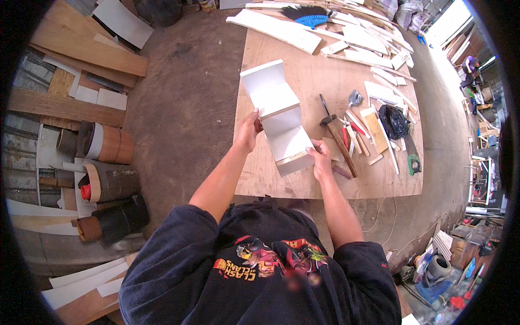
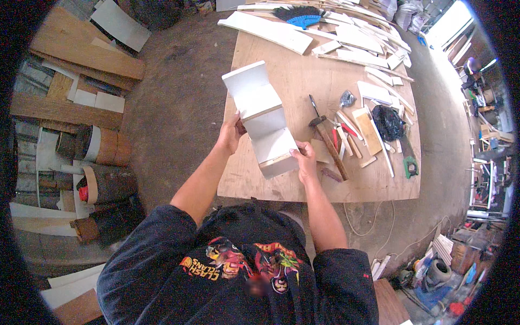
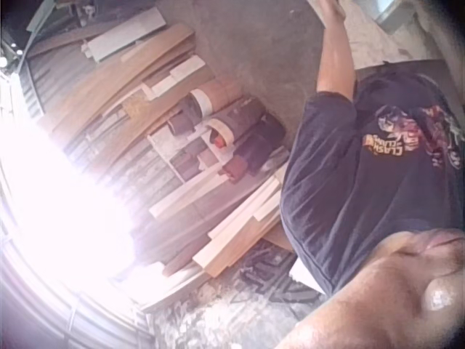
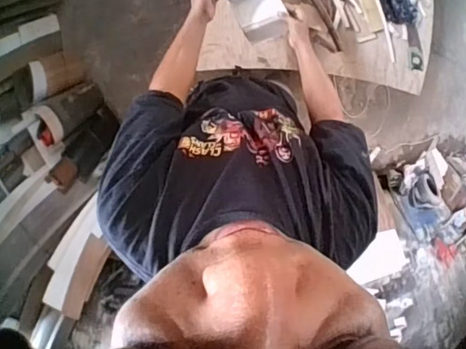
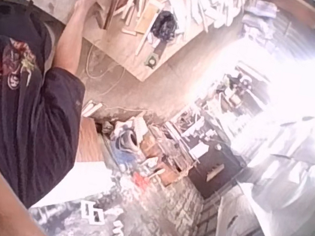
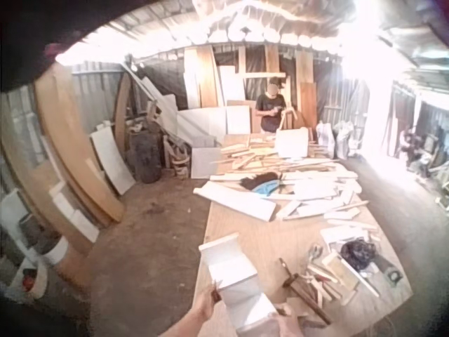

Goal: The person assembles a small wooden zigzag structure by fitting white-painted wood pieces together and then saws a separate wooden strip on a workbench using a handsaw.

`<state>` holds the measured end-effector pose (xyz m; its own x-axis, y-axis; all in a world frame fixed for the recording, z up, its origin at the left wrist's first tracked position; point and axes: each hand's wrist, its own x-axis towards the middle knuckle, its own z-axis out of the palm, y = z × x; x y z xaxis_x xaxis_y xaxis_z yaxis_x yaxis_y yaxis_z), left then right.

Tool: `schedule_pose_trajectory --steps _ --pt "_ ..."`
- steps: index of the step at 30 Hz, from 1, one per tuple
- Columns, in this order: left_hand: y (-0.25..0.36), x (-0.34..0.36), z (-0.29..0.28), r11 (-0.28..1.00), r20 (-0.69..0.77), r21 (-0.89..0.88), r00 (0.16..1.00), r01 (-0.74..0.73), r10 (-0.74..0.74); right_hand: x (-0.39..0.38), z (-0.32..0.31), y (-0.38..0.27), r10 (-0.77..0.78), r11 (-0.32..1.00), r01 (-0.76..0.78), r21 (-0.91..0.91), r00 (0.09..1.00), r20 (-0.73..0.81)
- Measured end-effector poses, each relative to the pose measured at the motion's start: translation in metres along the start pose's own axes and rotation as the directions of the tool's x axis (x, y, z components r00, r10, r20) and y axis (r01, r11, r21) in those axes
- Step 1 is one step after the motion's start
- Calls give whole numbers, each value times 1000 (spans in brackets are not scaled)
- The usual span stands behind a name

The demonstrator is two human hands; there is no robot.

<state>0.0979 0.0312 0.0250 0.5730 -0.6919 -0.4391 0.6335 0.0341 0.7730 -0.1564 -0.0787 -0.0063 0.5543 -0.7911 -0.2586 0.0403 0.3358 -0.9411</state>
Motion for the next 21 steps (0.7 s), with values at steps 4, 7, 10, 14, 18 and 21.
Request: schedule_pose_trajectory --steps 4,7,10,14,18,21 --pt "27 -1 21 998 74 51 997 -42 38 5 3 -2 96 978 -89 191 995 -24" --pt "37 12 23 996 143 69 989 -49 39 10 7 -7 117 956 -107 272 993 -22" --pt "43 18 30 992 170 120 985 -43 22 12 11 -18 113 947 -98 306 993 -34" --pt "52 11 45 990 173 123 984 -67 45 14 13 -30 105 952 -79 297 992 -72" --pt "53 8 49 990 168 127 985 -57 36 14 12 -34 113 944 -85 319 991 -70" --pt "47 11 43 997 184 60 982 -57 45 17 11 -29 117 933 -87 350 991 -64"
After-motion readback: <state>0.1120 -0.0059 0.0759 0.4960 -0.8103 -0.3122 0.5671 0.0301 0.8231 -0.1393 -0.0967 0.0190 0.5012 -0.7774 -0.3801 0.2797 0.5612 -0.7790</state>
